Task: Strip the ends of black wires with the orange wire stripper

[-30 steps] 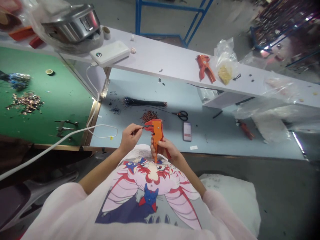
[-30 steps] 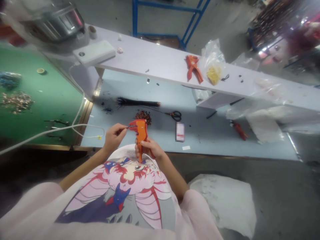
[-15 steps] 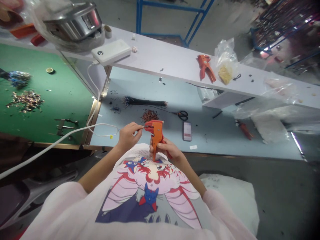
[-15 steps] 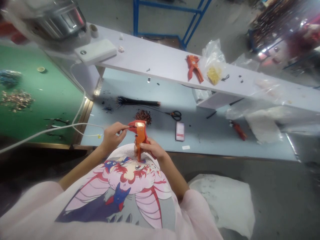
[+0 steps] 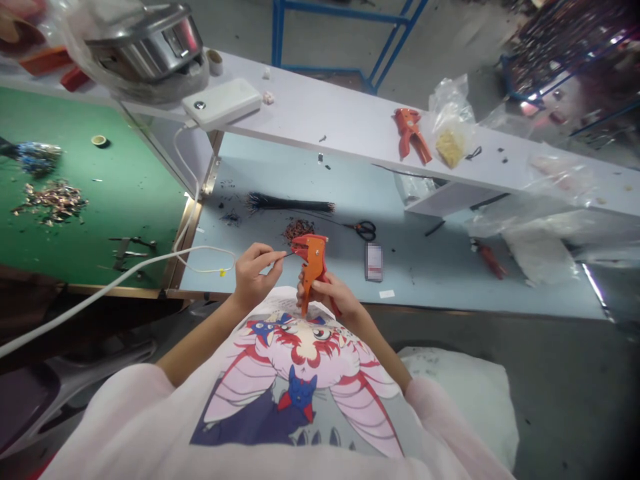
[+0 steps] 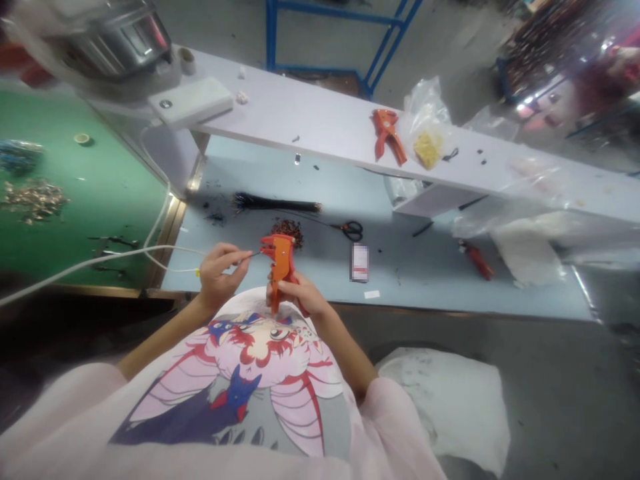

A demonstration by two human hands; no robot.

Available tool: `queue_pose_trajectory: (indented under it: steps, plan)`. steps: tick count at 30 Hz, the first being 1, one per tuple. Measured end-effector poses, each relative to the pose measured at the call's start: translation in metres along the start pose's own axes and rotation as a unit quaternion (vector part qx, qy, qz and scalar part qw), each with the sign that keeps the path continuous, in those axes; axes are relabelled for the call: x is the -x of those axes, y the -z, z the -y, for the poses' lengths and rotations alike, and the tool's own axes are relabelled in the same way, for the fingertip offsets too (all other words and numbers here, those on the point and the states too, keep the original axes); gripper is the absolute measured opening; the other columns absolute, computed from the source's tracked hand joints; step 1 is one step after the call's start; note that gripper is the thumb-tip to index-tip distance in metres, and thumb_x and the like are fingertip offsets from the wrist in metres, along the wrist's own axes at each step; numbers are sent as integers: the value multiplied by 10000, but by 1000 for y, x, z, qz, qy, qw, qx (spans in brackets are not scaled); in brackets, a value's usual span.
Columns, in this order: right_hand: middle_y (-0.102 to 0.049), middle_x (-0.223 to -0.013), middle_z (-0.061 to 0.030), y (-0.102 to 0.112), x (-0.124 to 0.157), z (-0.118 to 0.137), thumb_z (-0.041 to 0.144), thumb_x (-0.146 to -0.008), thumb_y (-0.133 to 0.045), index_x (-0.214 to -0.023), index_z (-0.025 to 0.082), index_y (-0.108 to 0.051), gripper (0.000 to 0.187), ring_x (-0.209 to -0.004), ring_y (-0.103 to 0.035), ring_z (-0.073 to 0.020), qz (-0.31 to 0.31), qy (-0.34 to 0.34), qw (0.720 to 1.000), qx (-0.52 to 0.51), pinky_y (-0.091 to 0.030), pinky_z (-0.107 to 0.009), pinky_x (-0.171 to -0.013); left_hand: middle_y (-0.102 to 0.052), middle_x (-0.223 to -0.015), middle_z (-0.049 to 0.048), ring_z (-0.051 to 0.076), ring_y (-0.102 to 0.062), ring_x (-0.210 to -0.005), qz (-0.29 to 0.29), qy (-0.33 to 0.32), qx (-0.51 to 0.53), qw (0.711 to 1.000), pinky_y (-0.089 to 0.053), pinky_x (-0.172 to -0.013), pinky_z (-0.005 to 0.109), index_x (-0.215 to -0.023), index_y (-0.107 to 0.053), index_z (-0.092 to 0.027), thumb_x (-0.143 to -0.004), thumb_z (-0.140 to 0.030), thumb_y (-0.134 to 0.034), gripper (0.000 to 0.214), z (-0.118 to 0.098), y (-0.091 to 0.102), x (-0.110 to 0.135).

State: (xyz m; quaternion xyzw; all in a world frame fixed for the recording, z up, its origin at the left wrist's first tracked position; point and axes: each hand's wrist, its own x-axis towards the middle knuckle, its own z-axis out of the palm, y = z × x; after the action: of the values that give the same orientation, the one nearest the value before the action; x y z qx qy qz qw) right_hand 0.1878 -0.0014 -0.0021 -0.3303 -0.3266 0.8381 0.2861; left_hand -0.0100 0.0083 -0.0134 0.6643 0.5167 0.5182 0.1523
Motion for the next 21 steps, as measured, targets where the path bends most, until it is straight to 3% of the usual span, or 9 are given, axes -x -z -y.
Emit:
queue_pose_trajectory:
  steps: [8,21]
  plan:
    - [-611,-813,-63,0,6,4,343,-745,-671,-1012,136,-515,371,-728,-611,-197,47,-16,999,6,-519,-347,-644,-586,-752,22,82,-490,-612,20,25,41,999,-420,-561,207,-825,-681,-175,-775,-160,-597,99,-5,2,-4]
    - [-627,-778,-48,4,3,3,404,-714,-708,-978,117,-534,427,-687,-625,-176,60,-32,998,-8,-521,-319,-633,-581,-738,15,81,-477,-607,48,48,31,997,-379,-549,205,-814,-664,-153,-795,-165,-576,90,-8,5,-8]
